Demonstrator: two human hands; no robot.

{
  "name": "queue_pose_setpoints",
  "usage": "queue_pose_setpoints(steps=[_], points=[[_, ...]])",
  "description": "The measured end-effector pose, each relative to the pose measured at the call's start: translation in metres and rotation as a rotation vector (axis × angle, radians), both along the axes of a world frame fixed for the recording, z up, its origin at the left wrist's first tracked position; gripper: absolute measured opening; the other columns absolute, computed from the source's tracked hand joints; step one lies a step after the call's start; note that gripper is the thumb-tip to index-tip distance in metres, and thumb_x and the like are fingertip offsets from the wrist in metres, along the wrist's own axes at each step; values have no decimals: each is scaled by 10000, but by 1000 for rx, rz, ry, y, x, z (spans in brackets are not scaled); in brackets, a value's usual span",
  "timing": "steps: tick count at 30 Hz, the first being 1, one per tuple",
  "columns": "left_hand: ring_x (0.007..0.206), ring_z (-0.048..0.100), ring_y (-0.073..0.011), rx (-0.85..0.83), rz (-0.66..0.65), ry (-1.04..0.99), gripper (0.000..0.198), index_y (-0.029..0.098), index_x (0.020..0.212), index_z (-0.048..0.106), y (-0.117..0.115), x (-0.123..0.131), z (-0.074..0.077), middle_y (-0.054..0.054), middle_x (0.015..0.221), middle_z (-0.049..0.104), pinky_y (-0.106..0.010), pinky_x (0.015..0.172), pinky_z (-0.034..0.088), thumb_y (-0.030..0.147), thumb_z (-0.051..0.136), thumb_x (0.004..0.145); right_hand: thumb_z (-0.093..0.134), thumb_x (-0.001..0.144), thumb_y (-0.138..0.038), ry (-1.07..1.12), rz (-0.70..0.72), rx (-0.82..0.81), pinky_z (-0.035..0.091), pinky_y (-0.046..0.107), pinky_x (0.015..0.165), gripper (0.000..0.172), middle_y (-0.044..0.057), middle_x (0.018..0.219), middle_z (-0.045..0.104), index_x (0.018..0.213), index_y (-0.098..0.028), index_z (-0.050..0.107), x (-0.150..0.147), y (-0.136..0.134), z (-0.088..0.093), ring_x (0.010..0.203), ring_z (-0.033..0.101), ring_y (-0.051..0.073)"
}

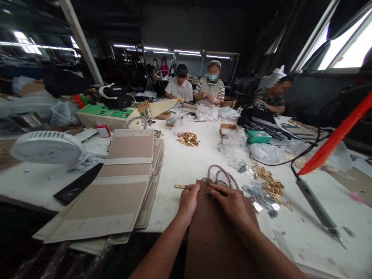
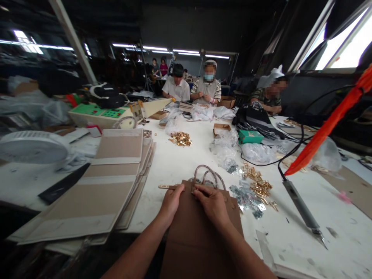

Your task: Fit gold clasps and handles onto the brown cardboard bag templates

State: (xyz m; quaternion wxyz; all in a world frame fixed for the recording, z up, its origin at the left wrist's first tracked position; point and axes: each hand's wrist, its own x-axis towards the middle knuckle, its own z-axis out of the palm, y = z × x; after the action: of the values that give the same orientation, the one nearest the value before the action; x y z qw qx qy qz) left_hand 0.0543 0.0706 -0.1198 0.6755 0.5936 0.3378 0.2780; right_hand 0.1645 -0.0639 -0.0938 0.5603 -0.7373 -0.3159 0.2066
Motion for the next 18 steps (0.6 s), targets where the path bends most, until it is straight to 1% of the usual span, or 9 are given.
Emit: queue_pose_setpoints(steps=[4, 7, 9, 13, 16, 18], points=[[751, 555, -197, 27, 4, -52, 319, 202, 688, 597, 0, -5, -1, 2, 695, 592, -297, 717, 403, 479, 561, 844, 664, 867, -429, -169, 17, -94, 549, 389, 856, 303, 49, 1034, 780, 1066, -241, 796, -8, 10, 8, 857, 710, 256], [737, 547, -190, 32, 8, -73, 302, 209, 703, 579, -1, -6, -2, 13, 686, 579, -298, 722, 410, 465, 548, 861, 652, 872, -370, -291, 17, -129, 513, 418, 970, 246, 50, 1073, 777, 1036, -254, 795, -13, 16, 12, 999, 705, 286], [733, 552, -187, 37, 6, -87, 288, 214, 705, 566, -1, -7, -4, 16, 687, 578, -300, 729, 421, 445, 539, 874, 650, 875, -337, -344, 29, -152, 494, 425, 1003, 223, 54, 1100, 772, 1024, -254, 793, -15, 21, 13, 1056, 692, 294], [773, 590, -197, 50, 0, -117, 263, 215, 734, 585, -2, -8, -9, 6, 727, 619, -308, 768, 447, 416, 523, 892, 634, 891, -288, -460, 39, -264, 502, 403, 929, 202, 67, 1041, 779, 1016, -243, 785, -19, 32, 15, 985, 705, 294], [838, 622, -208, 54, -11, -142, 246, 208, 808, 632, -3, -9, -10, -6, 787, 671, -311, 820, 458, 405, 520, 904, 604, 912, -260, -568, 37, -363, 489, 370, 866, 172, 76, 967, 775, 945, -236, 771, -25, 40, 13, 922, 704, 282], [855, 628, -211, 55, -15, -155, 247, 204, 836, 643, -4, -10, -10, -11, 805, 683, -311, 832, 460, 402, 516, 910, 576, 927, -252, -616, 33, -405, 478, 357, 824, 175, 82, 961, 768, 924, -232, 750, -29, 43, 11, 904, 700, 279]])
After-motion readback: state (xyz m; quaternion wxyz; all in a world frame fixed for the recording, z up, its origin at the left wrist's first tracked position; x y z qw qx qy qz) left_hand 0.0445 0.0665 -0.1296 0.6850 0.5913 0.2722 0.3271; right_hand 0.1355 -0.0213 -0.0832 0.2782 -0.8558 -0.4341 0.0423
